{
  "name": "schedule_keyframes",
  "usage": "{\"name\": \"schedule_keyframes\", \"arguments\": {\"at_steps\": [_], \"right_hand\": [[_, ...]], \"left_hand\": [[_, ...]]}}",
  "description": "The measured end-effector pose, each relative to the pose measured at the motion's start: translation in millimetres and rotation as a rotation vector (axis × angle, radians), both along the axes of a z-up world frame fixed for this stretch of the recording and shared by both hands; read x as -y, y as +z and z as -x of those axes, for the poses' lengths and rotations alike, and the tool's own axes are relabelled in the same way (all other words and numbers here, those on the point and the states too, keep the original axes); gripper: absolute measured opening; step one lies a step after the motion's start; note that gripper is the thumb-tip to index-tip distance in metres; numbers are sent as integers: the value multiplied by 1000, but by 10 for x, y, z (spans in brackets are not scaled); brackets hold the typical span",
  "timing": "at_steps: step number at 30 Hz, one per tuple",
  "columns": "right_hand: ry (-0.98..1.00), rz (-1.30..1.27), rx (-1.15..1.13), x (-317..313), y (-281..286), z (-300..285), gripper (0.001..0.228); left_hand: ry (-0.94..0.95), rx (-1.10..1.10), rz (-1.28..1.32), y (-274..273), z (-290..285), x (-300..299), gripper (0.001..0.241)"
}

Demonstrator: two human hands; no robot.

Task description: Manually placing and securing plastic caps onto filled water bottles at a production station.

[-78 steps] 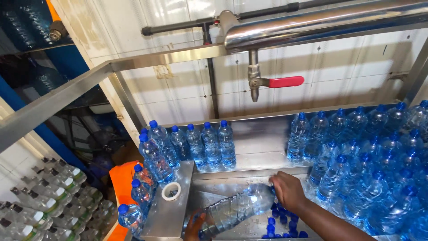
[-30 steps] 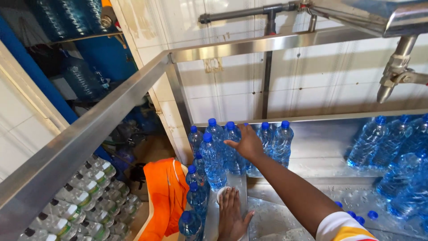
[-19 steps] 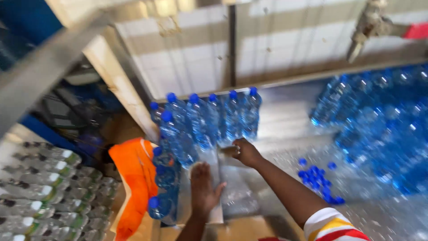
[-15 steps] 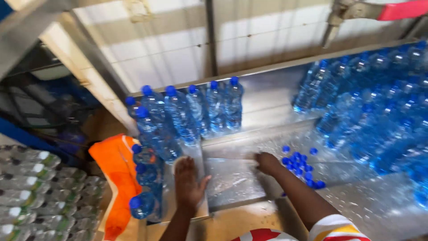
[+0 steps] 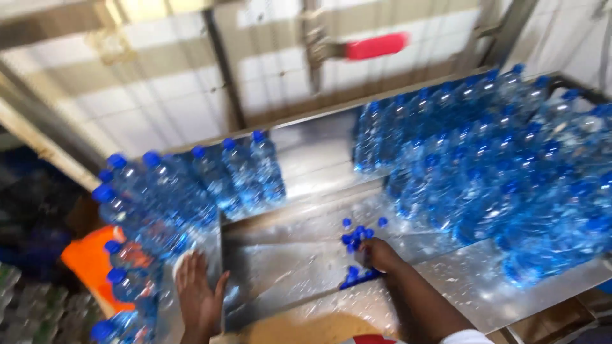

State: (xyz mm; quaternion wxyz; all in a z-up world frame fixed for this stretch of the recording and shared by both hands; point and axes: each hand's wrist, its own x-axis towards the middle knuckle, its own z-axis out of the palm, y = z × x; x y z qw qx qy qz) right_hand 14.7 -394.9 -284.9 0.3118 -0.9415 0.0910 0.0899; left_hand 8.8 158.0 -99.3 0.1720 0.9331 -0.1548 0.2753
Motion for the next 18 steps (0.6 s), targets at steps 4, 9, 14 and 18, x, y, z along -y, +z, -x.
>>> {"name": "schedule_keyframes", "arguments": {"at_steps": [4, 9, 14, 18], "right_hand": [[-492, -612, 127, 587, 591, -110, 25], [-597, -408, 383, 1281, 1747, -348, 36], [-304, 297, 145, 1327, 3207, -507, 44], [-106, 443, -4, 1618, 2973, -948, 62]], "left_hand": [[48, 4, 24, -151, 1, 595, 81], [-36, 179, -35, -348, 171, 1501, 94], [-111, -253, 157, -345, 451, 1952, 83], [35, -394, 170, -280, 546, 2099, 85]]}}
